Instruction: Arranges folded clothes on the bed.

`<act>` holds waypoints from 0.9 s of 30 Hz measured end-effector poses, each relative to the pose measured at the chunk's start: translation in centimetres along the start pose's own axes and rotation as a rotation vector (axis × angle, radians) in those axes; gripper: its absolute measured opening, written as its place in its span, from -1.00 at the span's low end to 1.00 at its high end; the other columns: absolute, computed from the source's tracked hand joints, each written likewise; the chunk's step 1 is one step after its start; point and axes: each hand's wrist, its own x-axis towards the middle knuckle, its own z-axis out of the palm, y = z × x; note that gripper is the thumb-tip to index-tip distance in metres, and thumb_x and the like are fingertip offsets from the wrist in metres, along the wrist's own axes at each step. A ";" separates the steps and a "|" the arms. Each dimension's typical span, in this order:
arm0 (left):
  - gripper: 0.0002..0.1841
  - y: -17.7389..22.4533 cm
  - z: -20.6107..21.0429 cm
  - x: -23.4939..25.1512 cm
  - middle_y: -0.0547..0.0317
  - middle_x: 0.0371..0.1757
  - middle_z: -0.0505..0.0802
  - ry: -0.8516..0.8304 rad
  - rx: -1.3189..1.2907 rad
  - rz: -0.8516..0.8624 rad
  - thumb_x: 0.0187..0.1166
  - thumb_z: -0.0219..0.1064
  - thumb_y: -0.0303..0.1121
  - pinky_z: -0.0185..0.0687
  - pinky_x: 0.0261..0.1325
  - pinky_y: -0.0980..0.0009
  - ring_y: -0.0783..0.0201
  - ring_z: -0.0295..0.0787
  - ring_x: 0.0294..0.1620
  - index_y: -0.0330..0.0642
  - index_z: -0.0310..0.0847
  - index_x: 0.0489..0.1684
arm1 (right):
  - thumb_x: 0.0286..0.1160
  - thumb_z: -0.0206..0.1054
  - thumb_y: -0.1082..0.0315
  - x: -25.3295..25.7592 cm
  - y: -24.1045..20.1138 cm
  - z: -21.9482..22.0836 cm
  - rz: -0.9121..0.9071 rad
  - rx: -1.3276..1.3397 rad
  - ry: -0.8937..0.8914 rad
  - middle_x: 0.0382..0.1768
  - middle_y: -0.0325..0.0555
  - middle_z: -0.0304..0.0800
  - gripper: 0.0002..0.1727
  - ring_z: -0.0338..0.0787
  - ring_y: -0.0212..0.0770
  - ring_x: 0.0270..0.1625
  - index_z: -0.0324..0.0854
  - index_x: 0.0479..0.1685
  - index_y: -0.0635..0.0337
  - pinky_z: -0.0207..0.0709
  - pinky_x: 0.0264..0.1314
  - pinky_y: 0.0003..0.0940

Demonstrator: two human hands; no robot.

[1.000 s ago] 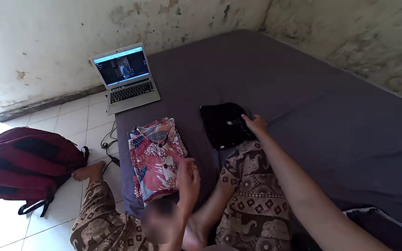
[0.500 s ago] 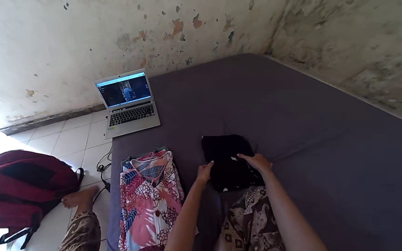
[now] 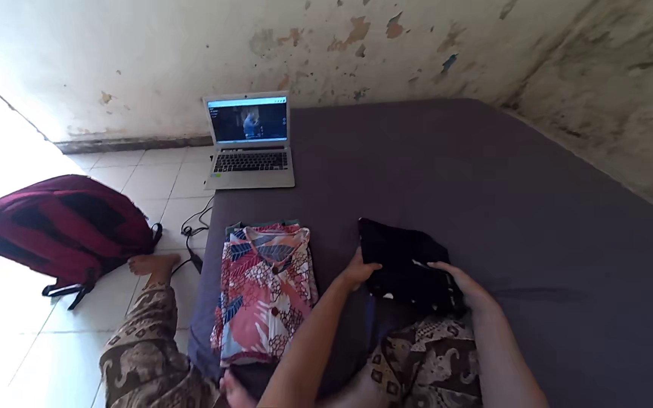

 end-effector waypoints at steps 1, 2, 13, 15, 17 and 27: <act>-0.19 1.4 -0.3 -1.0 -0.39 0.68 0.35 -0.008 0.001 0.023 0.68 0.16 -0.62 0.47 0.55 0.04 -0.08 0.50 0.56 -0.28 -0.33 0.87 | 0.75 0.12 0.17 -0.8 -0.7 0.3 -0.039 -0.005 -0.003 0.24 0.14 0.65 -0.52 0.66 -0.14 0.17 0.43 0.49 0.28 0.52 0.21 -0.07; -0.21 3.0 -0.6 -2.4 -0.38 0.66 0.37 -0.014 0.006 0.052 0.68 0.15 -0.64 0.50 0.52 0.06 -0.05 0.53 0.53 -0.30 -0.31 0.86 | 0.75 0.11 0.19 -2.0 -1.5 0.6 -0.087 -0.013 -0.010 0.30 0.16 0.62 -0.49 0.64 -0.14 0.20 0.36 0.58 0.27 0.51 0.25 -0.08; -0.36 12.5 -11.9 -24.6 0.12 0.29 0.76 0.203 0.269 0.266 0.73 0.17 -0.44 0.77 0.17 0.26 0.32 0.81 0.08 0.04 0.02 0.80 | 0.69 0.16 0.32 -19.2 -7.7 14.8 -0.448 0.282 -0.255 -0.09 -0.20 0.72 -0.52 0.75 -0.48 -0.17 0.31 0.56 0.18 0.69 -0.12 -0.50; -0.37 9.4 -14.7 -26.4 0.05 0.22 0.77 0.328 0.153 0.184 0.74 0.15 -0.48 0.77 0.14 0.25 0.28 0.81 0.04 -0.01 0.02 0.79 | 0.69 0.22 0.36 -18.8 -5.2 18.8 -0.410 0.239 -0.311 0.14 0.02 0.69 -0.44 0.74 -0.32 0.04 0.25 0.65 0.25 0.66 0.10 -0.36; -0.37 4.0 -17.5 -26.8 -0.09 0.30 0.71 0.407 0.125 0.074 0.75 0.11 -0.50 0.74 0.22 0.23 0.23 0.79 0.13 -0.16 -0.05 0.80 | 0.62 0.34 0.38 -16.8 -0.7 22.4 -0.324 0.139 -0.322 0.45 0.24 0.56 -0.32 0.65 -0.09 0.40 0.21 0.71 0.33 0.54 0.45 -0.17; -0.30 -1.0 -19.0 -26.3 -0.30 0.41 0.60 0.465 0.100 0.070 0.74 0.11 -0.55 0.72 0.25 0.20 0.14 0.78 0.18 -0.27 -0.21 0.82 | 0.56 0.46 0.32 -14.9 2.5 22.6 -0.320 0.011 -0.302 0.61 0.34 0.40 -0.21 0.48 0.06 0.62 0.17 0.72 0.37 0.35 0.64 -0.06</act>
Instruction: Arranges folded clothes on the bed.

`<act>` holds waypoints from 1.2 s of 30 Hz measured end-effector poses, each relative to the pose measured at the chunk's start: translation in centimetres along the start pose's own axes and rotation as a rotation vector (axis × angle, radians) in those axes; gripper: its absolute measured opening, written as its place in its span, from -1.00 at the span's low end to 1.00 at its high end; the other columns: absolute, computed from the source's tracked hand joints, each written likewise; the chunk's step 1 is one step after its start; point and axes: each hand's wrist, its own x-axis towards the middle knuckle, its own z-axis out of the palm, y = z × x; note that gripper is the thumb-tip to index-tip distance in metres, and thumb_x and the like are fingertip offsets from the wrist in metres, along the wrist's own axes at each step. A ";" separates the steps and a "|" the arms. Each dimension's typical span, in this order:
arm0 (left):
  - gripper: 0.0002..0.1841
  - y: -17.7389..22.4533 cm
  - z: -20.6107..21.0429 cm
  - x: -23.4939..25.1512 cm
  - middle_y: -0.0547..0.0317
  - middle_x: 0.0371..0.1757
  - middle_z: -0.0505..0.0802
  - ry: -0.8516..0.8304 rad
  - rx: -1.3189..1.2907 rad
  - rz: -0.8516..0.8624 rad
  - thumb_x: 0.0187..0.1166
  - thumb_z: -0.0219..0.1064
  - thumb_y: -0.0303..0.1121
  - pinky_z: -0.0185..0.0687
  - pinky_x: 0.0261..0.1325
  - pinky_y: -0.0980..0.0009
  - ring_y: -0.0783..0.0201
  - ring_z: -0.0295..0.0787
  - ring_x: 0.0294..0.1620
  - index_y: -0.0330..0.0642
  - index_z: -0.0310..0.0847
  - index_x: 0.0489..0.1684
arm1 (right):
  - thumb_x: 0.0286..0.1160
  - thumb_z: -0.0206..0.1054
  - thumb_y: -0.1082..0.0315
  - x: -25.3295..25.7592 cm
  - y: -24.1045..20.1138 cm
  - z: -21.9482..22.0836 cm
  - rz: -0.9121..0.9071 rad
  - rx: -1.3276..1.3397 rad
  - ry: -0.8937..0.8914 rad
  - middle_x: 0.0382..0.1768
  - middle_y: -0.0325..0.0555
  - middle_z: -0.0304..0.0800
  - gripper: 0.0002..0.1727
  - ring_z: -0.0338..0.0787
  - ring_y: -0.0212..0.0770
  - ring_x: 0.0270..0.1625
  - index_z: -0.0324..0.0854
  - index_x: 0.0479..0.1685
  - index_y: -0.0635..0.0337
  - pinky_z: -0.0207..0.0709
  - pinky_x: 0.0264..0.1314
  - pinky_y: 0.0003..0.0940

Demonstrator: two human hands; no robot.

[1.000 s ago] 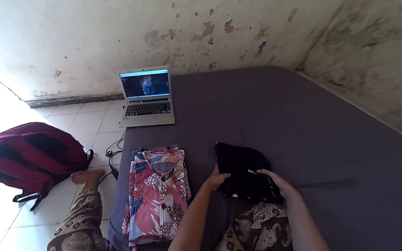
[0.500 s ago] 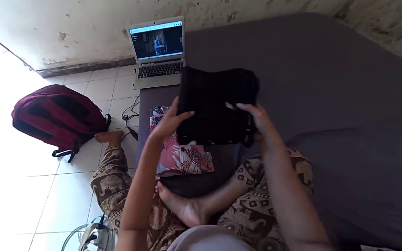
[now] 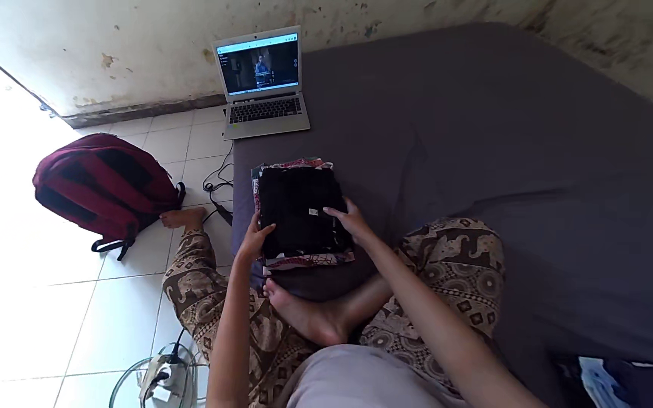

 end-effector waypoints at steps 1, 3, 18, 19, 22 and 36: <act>-0.29 0.0 -0.1 0.0 -0.31 0.39 0.62 0.004 0.001 0.012 0.72 0.13 -0.57 0.72 0.24 0.20 0.14 0.78 0.17 -0.28 -0.21 0.82 | 0.57 0.45 0.31 -0.1 0.0 0.0 -0.001 -0.006 -0.003 0.59 0.34 0.41 -0.22 0.49 0.06 0.60 0.17 0.72 0.38 0.36 0.63 -0.07; -0.27 0.1 -0.2 -0.3 -0.35 0.35 0.65 0.036 0.010 0.018 0.70 0.16 -0.58 0.71 0.23 0.19 0.12 0.79 0.14 -0.29 -0.21 0.83 | 0.60 0.42 0.29 -0.4 0.0 0.0 0.015 -0.026 -0.022 0.57 0.35 0.43 -0.23 0.50 0.07 0.59 0.16 0.71 0.40 0.36 0.63 -0.07; -0.51 1.9 -1.8 1.1 -0.50 0.50 0.58 0.229 0.518 0.285 0.78 0.16 -0.37 0.48 0.49 -0.07 -0.30 0.59 0.46 -0.55 0.33 0.58 | 0.79 0.19 0.09 -0.2 -2.4 -0.8 -0.050 -0.293 0.014 0.60 0.48 0.36 -0.26 0.41 0.25 0.67 0.12 0.72 0.47 0.24 0.70 0.06; -0.55 2.3 -2.2 2.2 -0.48 0.51 0.57 0.241 0.565 0.349 0.78 0.14 -0.43 0.49 0.48 -0.08 -0.32 0.59 0.47 -0.54 0.38 0.55 | 0.78 0.21 0.10 0.3 -2.7 -0.7 -0.076 -0.319 0.051 0.56 0.51 0.40 -0.28 0.45 0.29 0.63 0.19 0.68 0.51 0.27 0.67 0.08; -0.58 3.5 -2.6 5.8 -0.41 0.58 0.52 0.186 0.647 0.511 0.79 0.11 -0.47 0.52 0.43 -0.11 -0.30 0.58 0.46 -0.42 0.41 0.58 | 0.75 0.27 0.09 1.9 -3.8 0.0 -0.083 -0.354 0.110 0.47 0.53 0.48 -0.33 0.52 0.34 0.53 0.33 0.57 0.52 0.32 0.60 0.13; -0.53 5.4 -2.9 10.9 -0.52 0.24 0.69 0.223 0.824 0.449 0.64 0.40 -0.19 0.46 0.40 -0.25 -0.40 0.62 0.32 -0.62 0.65 -0.02 | 0.77 0.22 0.27 3.4 -4.2 1.0 -0.082 -0.556 0.266 0.46 0.46 0.48 -0.57 0.48 0.37 0.54 0.53 0.39 0.46 0.26 0.54 0.29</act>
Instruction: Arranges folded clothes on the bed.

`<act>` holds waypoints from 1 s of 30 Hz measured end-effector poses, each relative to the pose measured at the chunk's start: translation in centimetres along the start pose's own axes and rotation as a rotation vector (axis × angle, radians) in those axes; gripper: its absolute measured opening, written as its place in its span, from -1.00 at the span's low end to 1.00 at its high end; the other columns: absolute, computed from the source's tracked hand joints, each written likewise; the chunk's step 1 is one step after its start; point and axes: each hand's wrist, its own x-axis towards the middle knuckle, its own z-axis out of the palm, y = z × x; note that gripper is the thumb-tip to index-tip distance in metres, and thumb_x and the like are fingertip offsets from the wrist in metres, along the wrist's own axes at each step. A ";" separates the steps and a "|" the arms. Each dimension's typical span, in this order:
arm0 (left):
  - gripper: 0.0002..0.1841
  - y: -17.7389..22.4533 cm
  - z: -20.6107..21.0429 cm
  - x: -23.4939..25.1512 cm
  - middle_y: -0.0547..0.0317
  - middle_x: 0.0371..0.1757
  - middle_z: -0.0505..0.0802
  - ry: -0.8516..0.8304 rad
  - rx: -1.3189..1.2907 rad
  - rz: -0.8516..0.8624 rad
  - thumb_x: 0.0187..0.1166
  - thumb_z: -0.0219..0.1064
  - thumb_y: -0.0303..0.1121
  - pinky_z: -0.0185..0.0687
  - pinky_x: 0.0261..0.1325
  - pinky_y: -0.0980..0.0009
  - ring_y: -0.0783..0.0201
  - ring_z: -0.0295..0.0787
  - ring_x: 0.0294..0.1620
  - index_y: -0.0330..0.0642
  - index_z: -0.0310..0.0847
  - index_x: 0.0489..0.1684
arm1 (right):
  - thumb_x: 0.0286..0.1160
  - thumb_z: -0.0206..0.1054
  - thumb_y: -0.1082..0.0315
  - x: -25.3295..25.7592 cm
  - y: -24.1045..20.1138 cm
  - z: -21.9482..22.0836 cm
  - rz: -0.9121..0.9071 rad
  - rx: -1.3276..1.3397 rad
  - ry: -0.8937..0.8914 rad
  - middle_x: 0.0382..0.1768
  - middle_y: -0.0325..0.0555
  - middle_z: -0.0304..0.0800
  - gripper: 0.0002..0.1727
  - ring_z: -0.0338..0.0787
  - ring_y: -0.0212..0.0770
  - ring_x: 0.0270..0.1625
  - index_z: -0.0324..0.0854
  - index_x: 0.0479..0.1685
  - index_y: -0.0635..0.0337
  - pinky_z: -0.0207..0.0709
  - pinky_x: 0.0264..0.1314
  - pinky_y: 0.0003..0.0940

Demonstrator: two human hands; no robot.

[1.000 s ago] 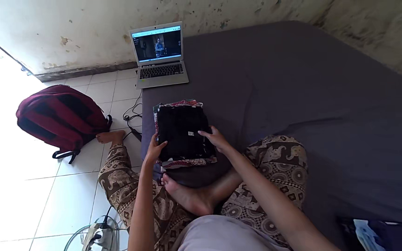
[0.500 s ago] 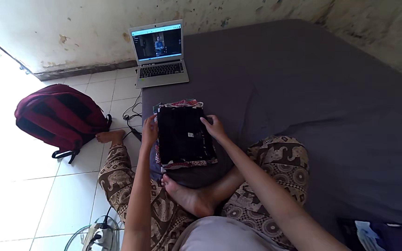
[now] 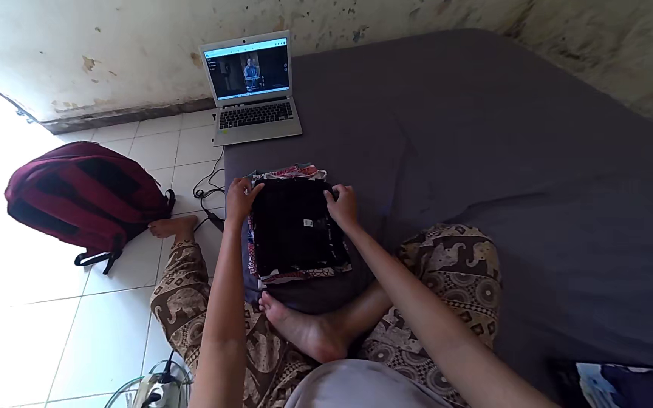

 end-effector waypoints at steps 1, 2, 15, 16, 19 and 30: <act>-0.51 0.5 0.1 -0.6 -0.54 0.24 0.68 0.076 0.034 -0.032 0.63 0.42 -0.16 0.44 0.40 -0.28 -0.44 0.59 0.33 -0.62 0.63 -0.01 | 0.78 0.19 0.30 -0.5 -0.1 0.1 -0.038 -0.013 0.039 0.48 0.47 0.46 -0.58 0.45 0.38 0.57 0.51 0.41 0.46 0.23 0.55 0.31; -0.51 1.2 0.4 -1.4 -0.53 0.29 0.65 0.157 0.081 -0.031 0.64 0.41 -0.15 0.44 0.41 -0.30 -0.46 0.55 0.37 -0.59 0.60 0.03 | 0.77 0.16 0.34 -1.3 -0.2 0.3 -0.120 -0.028 0.089 0.53 0.47 0.42 -0.58 0.41 0.40 0.61 0.48 0.44 0.47 0.20 0.57 0.33; -0.38 1.3 8.0 -3.4 -0.12 0.86 0.22 -0.072 0.200 0.031 0.83 0.00 -0.06 -0.42 0.80 -0.36 -0.12 -0.08 0.91 -0.16 0.18 0.82 | 0.79 0.04 -0.09 -1.4 0.4 6.1 -0.477 -0.387 -0.190 0.89 0.08 -0.02 -0.34 -0.27 0.34 0.91 0.27 0.82 -0.09 -0.52 0.76 0.54; -0.38 1.3 8.3 -3.4 -0.10 0.86 0.20 -0.057 0.206 0.033 0.82 0.00 -0.06 -0.46 0.81 -0.35 -0.11 -0.10 0.91 -0.15 0.17 0.83 | 0.79 0.05 -0.09 -1.1 0.8 6.3 -0.484 -0.372 -0.185 0.88 0.07 -0.01 -0.34 -0.26 0.33 0.91 0.28 0.82 -0.11 -0.50 0.77 0.53; -0.37 1.5 8.9 -3.4 -0.12 0.87 0.19 -0.008 0.244 0.057 0.81 -0.01 -0.06 -0.48 0.80 -0.35 -0.12 -0.10 0.91 -0.15 0.18 0.82 | 0.79 0.05 -0.09 -0.7 1.4 6.3 -0.486 -0.340 -0.187 0.89 0.05 -0.03 -0.35 -0.26 0.32 0.91 0.26 0.83 -0.13 -0.50 0.77 0.51; -0.27 6.9 5.5 -8.3 -0.04 0.85 0.26 0.060 0.196 0.195 0.76 -0.03 0.16 -0.56 0.64 -0.63 -0.25 -0.16 0.90 -0.16 0.27 0.78 | 0.88 -0.22 0.30 -2.0 7.6 -12.3 -0.390 0.220 -0.104 0.68 0.21 0.41 -0.46 0.23 0.16 0.81 0.43 0.61 0.42 -0.12 0.90 0.04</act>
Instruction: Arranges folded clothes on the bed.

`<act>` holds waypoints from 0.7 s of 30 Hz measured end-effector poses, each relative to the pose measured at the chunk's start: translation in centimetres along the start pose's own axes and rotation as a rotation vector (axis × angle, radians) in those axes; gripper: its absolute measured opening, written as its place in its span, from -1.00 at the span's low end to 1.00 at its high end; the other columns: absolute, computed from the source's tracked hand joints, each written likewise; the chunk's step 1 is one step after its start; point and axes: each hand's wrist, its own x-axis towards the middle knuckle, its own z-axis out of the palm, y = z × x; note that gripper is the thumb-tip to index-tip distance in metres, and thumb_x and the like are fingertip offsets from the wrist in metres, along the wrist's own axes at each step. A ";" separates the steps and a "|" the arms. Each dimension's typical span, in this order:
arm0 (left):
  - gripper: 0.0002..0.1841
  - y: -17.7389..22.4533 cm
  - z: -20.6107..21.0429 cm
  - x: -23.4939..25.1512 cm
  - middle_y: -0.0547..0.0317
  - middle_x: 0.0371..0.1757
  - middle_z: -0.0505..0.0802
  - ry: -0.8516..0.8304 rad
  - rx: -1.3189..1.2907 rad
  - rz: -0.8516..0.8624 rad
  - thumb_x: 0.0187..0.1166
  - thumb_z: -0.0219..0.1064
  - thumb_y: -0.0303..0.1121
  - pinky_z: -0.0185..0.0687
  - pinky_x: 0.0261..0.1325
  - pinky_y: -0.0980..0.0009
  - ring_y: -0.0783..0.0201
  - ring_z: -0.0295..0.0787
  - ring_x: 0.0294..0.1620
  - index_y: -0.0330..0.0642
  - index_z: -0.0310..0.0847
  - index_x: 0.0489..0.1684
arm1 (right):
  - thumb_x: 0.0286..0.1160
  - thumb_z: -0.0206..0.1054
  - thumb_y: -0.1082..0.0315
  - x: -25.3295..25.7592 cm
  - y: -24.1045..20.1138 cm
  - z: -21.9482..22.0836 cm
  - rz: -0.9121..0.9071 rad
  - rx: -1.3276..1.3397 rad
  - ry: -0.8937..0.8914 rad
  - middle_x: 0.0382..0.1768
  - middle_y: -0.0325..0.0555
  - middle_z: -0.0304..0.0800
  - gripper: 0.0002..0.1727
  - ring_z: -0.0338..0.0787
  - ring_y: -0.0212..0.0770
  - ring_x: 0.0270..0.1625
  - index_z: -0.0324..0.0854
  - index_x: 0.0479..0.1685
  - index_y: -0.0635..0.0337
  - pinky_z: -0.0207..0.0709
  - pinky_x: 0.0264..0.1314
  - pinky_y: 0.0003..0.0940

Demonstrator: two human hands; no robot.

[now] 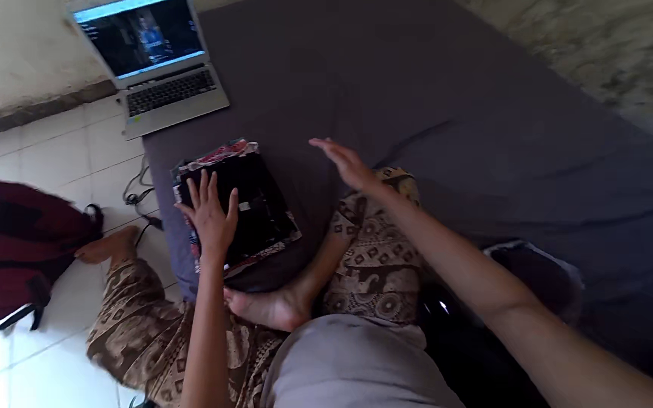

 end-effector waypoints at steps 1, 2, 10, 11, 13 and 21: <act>-0.25 0.8 0.4 -0.8 -0.02 0.86 0.24 -0.002 0.028 0.017 0.73 -0.03 0.21 -0.60 0.61 -0.66 -0.27 -0.19 0.90 -0.10 0.27 0.79 | 0.89 -0.17 0.33 -1.2 0.9 -3.4 0.052 -0.070 0.034 0.63 0.26 0.47 -0.49 0.34 0.16 0.75 0.47 0.57 0.42 0.02 0.85 -0.02; -0.22 1.2 1.3 -1.7 -0.01 0.87 0.23 0.004 0.058 0.035 0.69 -0.02 0.27 -0.61 0.59 -0.68 -0.30 -0.21 0.90 -0.04 0.28 0.80 | 0.90 -0.11 0.32 -2.8 2.0 -6.7 0.130 -0.162 0.069 0.57 0.29 0.52 -0.52 0.44 0.16 0.68 0.50 0.55 0.39 0.17 0.77 -0.01; -0.15 0.3 4.9 -3.9 -0.27 0.82 0.25 -0.059 0.125 0.017 0.59 -0.01 0.35 -0.54 0.48 -0.78 -0.56 -0.14 0.82 -0.10 0.37 0.74 | 0.79 0.21 0.14 -23.0 11.3 -25.2 0.903 -0.525 -0.021 0.44 0.52 0.57 -0.44 0.50 0.50 0.55 0.49 0.51 0.48 0.19 0.63 0.42; -0.14 0.4 4.8 -3.8 -0.28 0.81 0.26 -0.057 0.121 0.018 0.59 0.00 0.35 -0.55 0.48 -0.77 -0.57 -0.14 0.81 -0.11 0.38 0.73 | 0.77 0.24 0.10 -25.6 11.7 -25.9 0.985 -0.477 -0.023 0.44 0.55 0.55 -0.38 0.48 0.50 0.55 0.46 0.52 0.51 0.19 0.65 0.40; -0.14 0.4 4.7 -3.6 -0.28 0.81 0.26 -0.059 0.111 0.016 0.58 0.00 0.34 -0.55 0.49 -0.77 -0.57 -0.13 0.81 -0.13 0.38 0.73 | 0.74 0.26 0.06 -29.9 12.1 -26.2 1.119 -0.344 0.016 0.52 0.57 0.44 -0.30 0.40 0.47 0.62 0.36 0.59 0.53 0.13 0.70 0.32; -0.16 -0.1 4.3 -3.6 -0.25 0.83 0.23 -0.066 0.066 -0.007 0.60 0.01 0.32 -0.60 0.54 -0.71 -0.51 -0.17 0.84 -0.14 0.37 0.72 | 0.84 0.00 0.37 -35.2 12.9 -24.0 1.186 0.170 0.187 0.49 0.26 0.41 -0.48 0.55 -0.11 0.40 0.11 0.72 0.30 0.43 0.47 -0.20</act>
